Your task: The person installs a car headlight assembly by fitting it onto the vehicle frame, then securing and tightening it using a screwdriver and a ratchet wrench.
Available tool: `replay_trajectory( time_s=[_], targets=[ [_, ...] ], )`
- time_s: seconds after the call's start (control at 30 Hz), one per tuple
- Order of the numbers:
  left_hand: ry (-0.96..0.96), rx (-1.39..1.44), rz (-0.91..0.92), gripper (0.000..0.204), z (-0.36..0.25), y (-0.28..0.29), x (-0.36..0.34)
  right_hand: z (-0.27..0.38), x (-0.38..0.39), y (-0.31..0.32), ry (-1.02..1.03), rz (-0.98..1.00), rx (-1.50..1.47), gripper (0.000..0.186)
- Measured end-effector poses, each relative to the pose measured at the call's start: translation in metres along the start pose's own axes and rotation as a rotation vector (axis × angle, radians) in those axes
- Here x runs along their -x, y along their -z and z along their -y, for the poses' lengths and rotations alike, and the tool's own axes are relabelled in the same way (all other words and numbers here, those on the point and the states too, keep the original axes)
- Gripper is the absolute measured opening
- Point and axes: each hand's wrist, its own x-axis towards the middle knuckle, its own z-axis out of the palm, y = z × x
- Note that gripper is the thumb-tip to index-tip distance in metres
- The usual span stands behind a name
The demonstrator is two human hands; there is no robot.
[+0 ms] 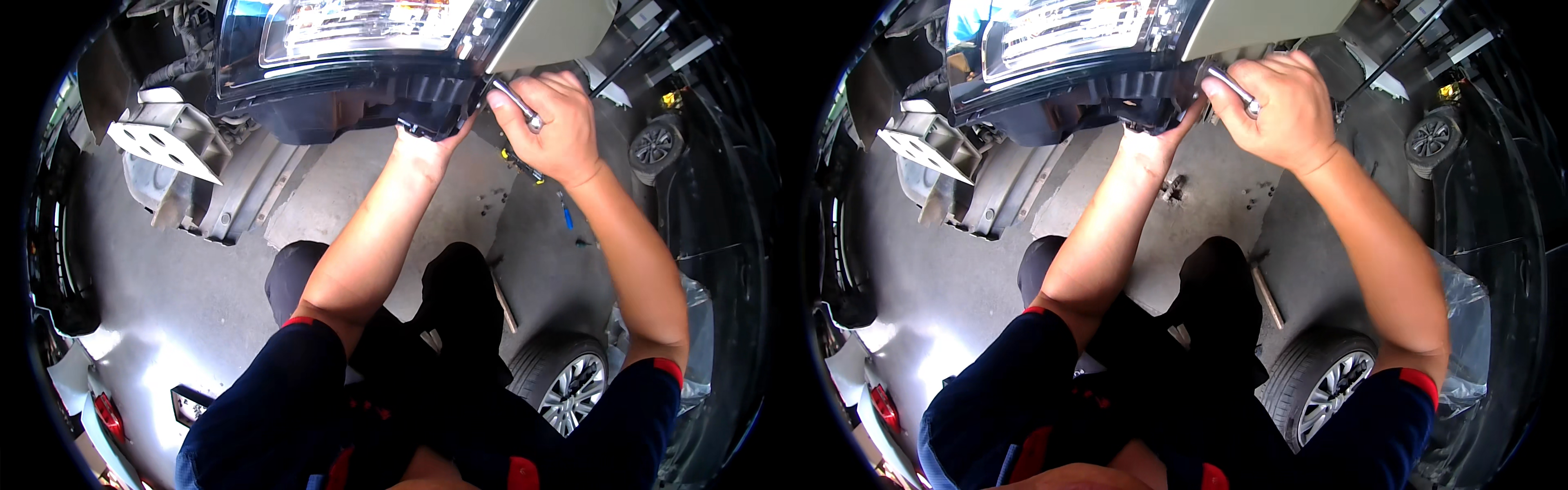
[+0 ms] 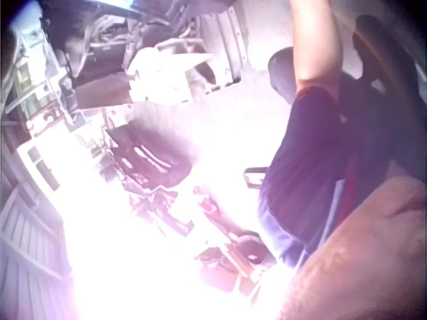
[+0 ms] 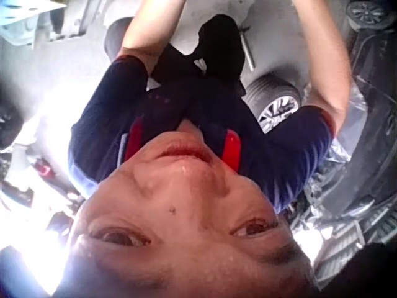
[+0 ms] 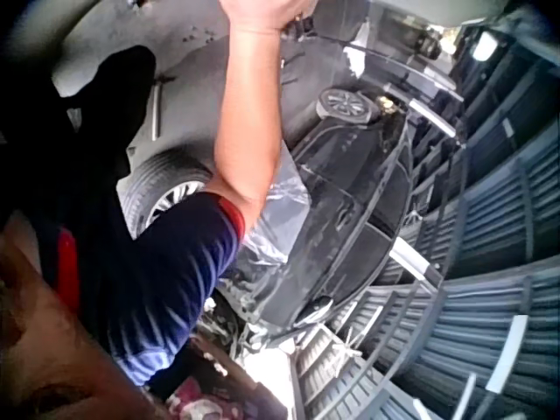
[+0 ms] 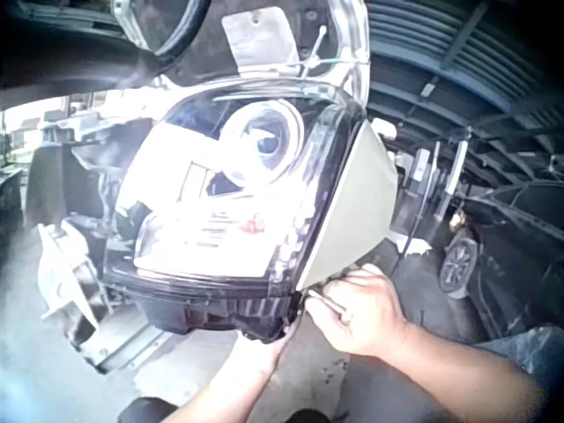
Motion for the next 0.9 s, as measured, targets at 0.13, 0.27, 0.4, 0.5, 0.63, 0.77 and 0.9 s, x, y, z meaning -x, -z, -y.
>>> replay_trajectory(
  time_s=[0.13, 0.27, 0.4, 0.5, 0.63, 0.77, 0.9],
  targets=[
    [0.014, -0.032, 0.004, 0.039, -0.001, 0.002, 0.0, 0.01, -0.001, 0.009, -0.61, 0.305, -0.556, 0.039],
    [-0.01, -0.05, -0.007, 0.042, -0.002, -0.002, 0.001, -0.004, 0.009, -0.002, -1.035, 0.383, -1.754, 0.048],
    [-0.004, -0.042, 0.027, 0.04, 0.0, -0.002, 0.005, 0.016, 0.0, 0.006, -0.379, 0.19, -0.228, 0.04],
    [0.007, -0.022, 0.047, 0.039, 0.0, -0.001, 0.003, 0.008, -0.001, -0.001, -0.195, 0.068, -0.241, 0.036],
    [0.18, 0.328, 0.078, 0.039, -0.003, -0.022, 0.009, -0.009, 0.007, 0.005, -0.958, 0.437, -1.37, 0.036],
    [0.443, 0.906, 0.106, 0.042, 0.003, -0.037, 0.021, -0.003, 0.007, -0.004, -1.047, 0.49, -1.719, 0.034],
    [0.218, 0.478, 0.073, 0.039, -0.004, -0.02, 0.013, 0.003, -0.009, 0.013, 0.013, 0.166, 0.102, 0.025]
  ],
)
